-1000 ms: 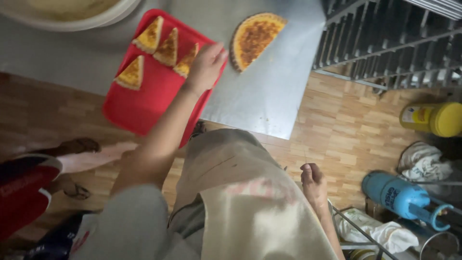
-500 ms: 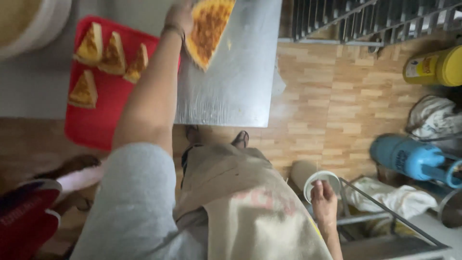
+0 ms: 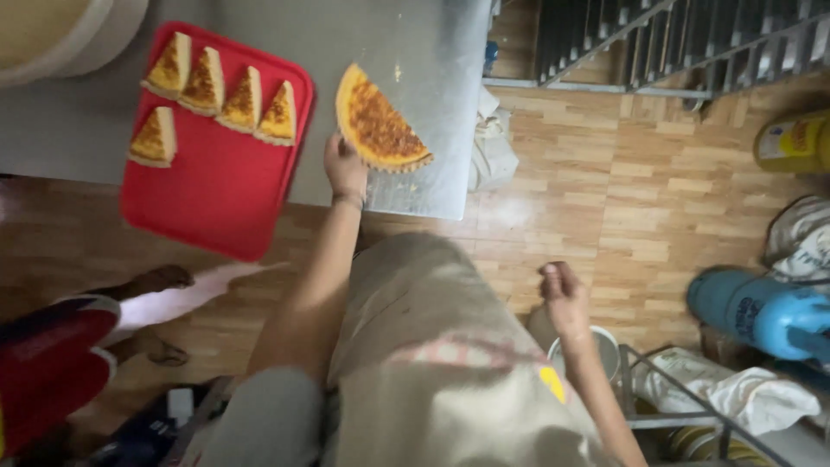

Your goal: Slicing a baked pie into triangular wedges and transferring them onto a red plastic tray.

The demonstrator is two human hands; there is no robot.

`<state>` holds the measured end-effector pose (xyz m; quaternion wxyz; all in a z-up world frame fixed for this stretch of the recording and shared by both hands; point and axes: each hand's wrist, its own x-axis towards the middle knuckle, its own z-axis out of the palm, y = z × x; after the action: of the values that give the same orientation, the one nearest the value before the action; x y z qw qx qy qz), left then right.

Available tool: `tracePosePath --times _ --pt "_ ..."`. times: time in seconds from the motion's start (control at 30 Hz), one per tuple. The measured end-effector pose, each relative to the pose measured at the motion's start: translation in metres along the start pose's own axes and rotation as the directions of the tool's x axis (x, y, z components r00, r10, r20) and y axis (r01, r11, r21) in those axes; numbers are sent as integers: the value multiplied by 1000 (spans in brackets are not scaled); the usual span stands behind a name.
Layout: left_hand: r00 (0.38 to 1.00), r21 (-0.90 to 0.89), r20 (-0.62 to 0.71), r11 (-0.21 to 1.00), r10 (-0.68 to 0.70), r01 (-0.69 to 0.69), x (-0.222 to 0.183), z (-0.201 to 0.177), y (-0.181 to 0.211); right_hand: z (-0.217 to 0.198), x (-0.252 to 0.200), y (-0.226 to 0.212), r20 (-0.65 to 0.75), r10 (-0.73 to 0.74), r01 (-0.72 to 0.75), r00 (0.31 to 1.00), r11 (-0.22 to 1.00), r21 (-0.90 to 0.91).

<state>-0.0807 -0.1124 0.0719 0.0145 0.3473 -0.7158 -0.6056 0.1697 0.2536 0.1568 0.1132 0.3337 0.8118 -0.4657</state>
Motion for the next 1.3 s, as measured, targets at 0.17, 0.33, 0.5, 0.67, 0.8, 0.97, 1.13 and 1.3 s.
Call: tracePosePath --times 0.17,0.33,0.5,0.67,0.8,0.97,1.13,1.3 --pt "916 -811 335 427 -218 399 9 17 -134 50 15 -23 183 30 -43 983 997 70" --pt "796 -598 494 528 -350 603 -12 24 -137 95 17 -63 276 9 -21 961 999 43" --pt "882 -435 289 770 -372 467 -40 45 -82 143 34 -80 310 -27 35 950 999 -20" --pt "866 -437 332 753 -374 492 -57 37 -50 188 47 -82 330 -91 50 939 990 131" --pt "876 -402 302 783 -376 475 -56 45 -55 207 59 -87 341 -120 110 932 993 49" --pt "903 -433 216 793 -371 429 -61 43 -48 224 70 -86 340 -100 92 935 995 38" --pt "899 -446 234 781 -371 438 -60 41 -47 222 59 -105 346 -84 84 934 996 15" --pt "902 -438 242 789 -358 431 -61 39 -42 225 58 -107 354 -65 59 933 998 28"
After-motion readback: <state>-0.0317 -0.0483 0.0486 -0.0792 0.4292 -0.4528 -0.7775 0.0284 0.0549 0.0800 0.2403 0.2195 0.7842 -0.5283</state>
